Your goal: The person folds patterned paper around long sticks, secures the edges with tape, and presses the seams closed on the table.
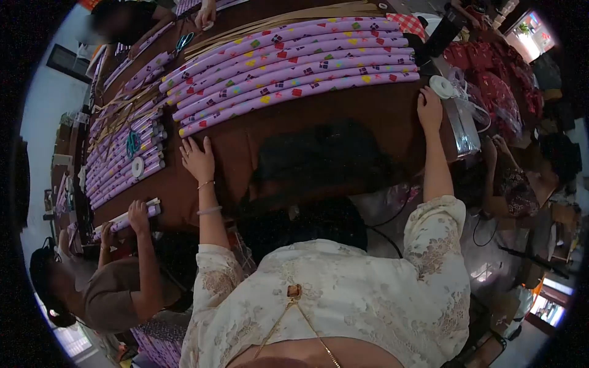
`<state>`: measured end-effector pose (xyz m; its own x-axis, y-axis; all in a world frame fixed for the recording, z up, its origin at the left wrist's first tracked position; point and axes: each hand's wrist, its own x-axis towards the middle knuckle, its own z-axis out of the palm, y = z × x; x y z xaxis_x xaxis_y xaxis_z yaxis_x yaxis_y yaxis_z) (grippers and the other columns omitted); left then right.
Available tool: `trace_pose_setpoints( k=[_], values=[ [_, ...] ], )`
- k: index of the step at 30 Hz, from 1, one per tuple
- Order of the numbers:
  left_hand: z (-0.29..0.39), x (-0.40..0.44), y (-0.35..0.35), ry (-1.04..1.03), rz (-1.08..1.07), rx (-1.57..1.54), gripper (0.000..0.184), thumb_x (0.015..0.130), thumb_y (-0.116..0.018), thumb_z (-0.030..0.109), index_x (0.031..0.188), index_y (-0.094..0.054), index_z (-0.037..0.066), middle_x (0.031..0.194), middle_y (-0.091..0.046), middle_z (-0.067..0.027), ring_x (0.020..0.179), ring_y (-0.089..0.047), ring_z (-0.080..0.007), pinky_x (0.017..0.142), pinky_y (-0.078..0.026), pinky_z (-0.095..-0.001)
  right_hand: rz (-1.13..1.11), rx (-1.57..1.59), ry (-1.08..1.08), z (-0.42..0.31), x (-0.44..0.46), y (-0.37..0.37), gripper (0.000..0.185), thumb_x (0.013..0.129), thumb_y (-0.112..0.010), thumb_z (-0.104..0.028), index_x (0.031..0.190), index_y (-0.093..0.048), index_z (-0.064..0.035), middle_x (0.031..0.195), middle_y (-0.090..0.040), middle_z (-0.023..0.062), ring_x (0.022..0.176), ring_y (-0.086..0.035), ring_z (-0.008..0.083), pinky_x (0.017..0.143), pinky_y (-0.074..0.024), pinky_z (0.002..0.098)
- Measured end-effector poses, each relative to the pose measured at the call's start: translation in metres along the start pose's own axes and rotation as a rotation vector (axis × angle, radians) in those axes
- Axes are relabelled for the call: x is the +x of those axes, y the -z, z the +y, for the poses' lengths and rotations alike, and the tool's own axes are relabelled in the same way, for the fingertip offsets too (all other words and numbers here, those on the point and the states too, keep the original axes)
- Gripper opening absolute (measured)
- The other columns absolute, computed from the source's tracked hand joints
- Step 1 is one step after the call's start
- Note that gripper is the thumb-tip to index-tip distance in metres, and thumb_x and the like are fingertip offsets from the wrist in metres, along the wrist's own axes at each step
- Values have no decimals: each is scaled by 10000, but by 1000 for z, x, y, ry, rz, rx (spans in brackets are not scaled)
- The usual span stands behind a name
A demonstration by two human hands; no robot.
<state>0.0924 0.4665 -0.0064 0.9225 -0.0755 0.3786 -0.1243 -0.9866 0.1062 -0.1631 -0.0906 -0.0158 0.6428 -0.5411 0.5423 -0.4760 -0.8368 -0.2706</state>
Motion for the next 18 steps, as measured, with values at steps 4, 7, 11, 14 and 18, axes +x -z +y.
trace_pose_setpoints(
  k=[4,7,11,14,18],
  values=[
    [-1,0,-3,-6,20,2,630,867,-381,503,1281,-392,28,1344,-355,-157,1252,-304,-322,986,-271,-457,1,0,0,0,1,0,247,844,-496,-194,1029,-589,-59,1160,-543,91,1075,-493,274,920,-380,359],
    [-2,0,-5,-12,40,0,629,865,-386,503,1279,-394,29,1340,-360,-158,1250,-309,-321,987,-270,-456,-11,24,-30,-1,0,2,248,840,-501,-191,1027,-588,-55,1161,-541,95,1078,-492,272,919,-381,357],
    [-2,0,-5,-8,38,1,629,864,-388,503,1279,-395,29,1338,-363,-158,1249,-311,-320,988,-268,-454,-9,20,-29,0,0,1,249,841,-499,-192,1028,-587,-52,1164,-540,94,1080,-490,269,916,-385,354],
    [-1,1,-3,4,16,1,628,865,-387,502,1279,-395,30,1340,-360,-158,1251,-307,-320,992,-263,-452,-13,13,-27,-1,0,1,248,847,-494,-195,1029,-588,-54,1165,-539,89,1081,-489,265,917,-384,355],
    [-2,0,-3,5,7,10,627,867,-385,499,1280,-393,28,1346,-352,-156,1258,-297,-319,997,-256,-448,-11,11,-30,-1,0,1,243,856,-485,-199,1026,-588,-60,1165,-540,82,1082,-489,261,917,-383,358]
  ],
)
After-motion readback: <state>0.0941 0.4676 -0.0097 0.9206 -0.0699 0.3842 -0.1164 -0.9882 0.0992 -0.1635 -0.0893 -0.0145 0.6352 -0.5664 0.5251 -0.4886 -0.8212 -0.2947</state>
